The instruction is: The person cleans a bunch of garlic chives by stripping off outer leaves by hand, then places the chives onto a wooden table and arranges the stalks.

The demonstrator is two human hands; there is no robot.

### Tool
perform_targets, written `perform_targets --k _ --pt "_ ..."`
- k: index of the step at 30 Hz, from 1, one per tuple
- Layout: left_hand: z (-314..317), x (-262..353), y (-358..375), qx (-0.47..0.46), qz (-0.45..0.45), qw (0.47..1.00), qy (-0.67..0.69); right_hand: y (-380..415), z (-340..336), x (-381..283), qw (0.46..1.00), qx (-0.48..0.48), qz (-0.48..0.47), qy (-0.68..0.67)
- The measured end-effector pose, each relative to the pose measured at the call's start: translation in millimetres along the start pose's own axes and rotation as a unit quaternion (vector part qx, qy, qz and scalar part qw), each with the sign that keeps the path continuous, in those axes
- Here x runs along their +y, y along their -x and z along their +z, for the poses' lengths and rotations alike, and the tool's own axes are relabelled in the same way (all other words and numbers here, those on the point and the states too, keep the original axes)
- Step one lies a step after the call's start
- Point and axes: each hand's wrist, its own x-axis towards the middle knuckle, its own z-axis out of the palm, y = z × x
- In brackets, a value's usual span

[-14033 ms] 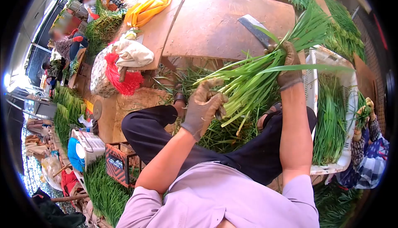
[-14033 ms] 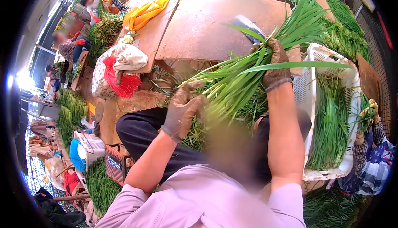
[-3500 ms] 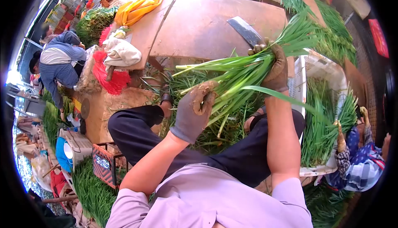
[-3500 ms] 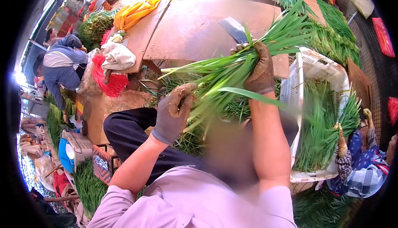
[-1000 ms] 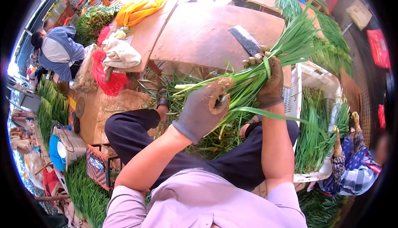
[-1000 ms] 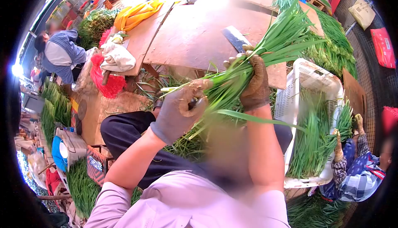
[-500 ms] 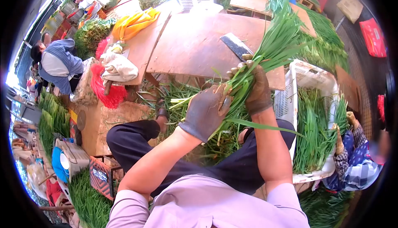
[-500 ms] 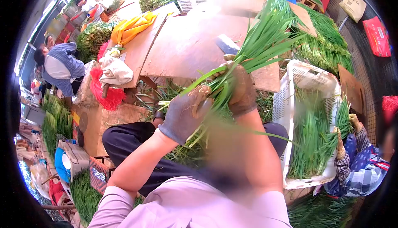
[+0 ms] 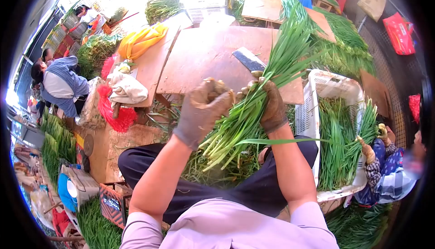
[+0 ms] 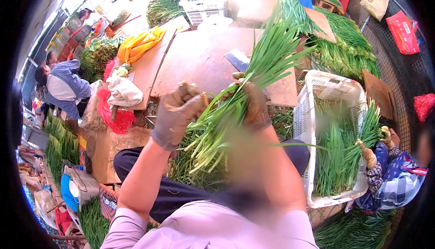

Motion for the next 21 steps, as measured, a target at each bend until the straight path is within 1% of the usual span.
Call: perform_targets --k 2,3,4,6,8,9,11,13,14,15,16,17,18,19,21 --pt "-11.8 7.0 4.0 0.015 -0.011 0.999 0.027 3.4 11.9 -0.3 0.997 0.059 -0.004 0.054" --pt "-18.4 8.0 6.7 0.032 -0.024 0.998 0.051 1.3 10.1 0.4 0.997 0.059 -0.005 0.055" --pt "-27.2 4.2 8.4 0.025 -0.010 0.999 0.045 -1.1 6.4 2.5 0.998 0.046 -0.008 0.045" --pt "-43.4 -9.1 13.2 0.018 -0.020 0.999 0.033 -0.6 10.1 1.5 0.999 0.038 -0.010 0.035" --pt "-54.0 -23.9 23.0 -0.002 -0.050 0.998 0.025 1.0 27.8 -5.8 0.990 0.140 0.001 -0.003" --pt "-53.9 -31.0 30.6 -0.002 -0.054 0.998 0.027 -2.1 20.7 -4.3 0.990 0.144 0.003 -0.003" --pt "-53.9 -46.7 48.9 -0.042 -0.128 0.991 -0.018 -8.3 1.3 -1.1 0.998 0.054 -0.010 -0.017" --pt "-53.0 -68.6 63.6 -0.085 -0.143 0.979 -0.121 -7.0 6.2 -4.3 0.999 0.042 -0.003 -0.014" --pt "-45.3 -76.8 70.2 -0.077 -0.098 0.983 -0.135 -7.7 5.3 -3.4 0.999 0.041 -0.010 -0.021" --pt "-41.1 -85.1 73.4 -0.075 -0.099 0.983 -0.133 -8.5 4.2 -2.1 0.999 0.039 -0.016 -0.029" --pt "-37.8 -92.7 74.8 -0.067 -0.005 0.973 -0.223 -10.3 2.5 -1.5 0.999 0.044 -0.017 -0.028" --pt "-34.8 -97.5 75.6 -0.058 0.089 0.945 -0.308 -10.6 1.2 -0.5 0.999 0.045 -0.014 -0.026" --pt "-32.4 -97.0 74.9 -0.066 0.055 0.935 -0.345 -11.0 0.3 0.7 0.999 0.042 -0.018 -0.024" --pt "-30.9 -99.2 74.3 -0.065 0.054 0.935 -0.344 -11.8 0.1 2.0 0.999 0.038 -0.021 -0.022" --pt "-28.6 -108.2 71.7 -0.026 0.040 0.907 -0.417 -12.3 -0.6 3.4 0.998 0.055 -0.020 -0.013"
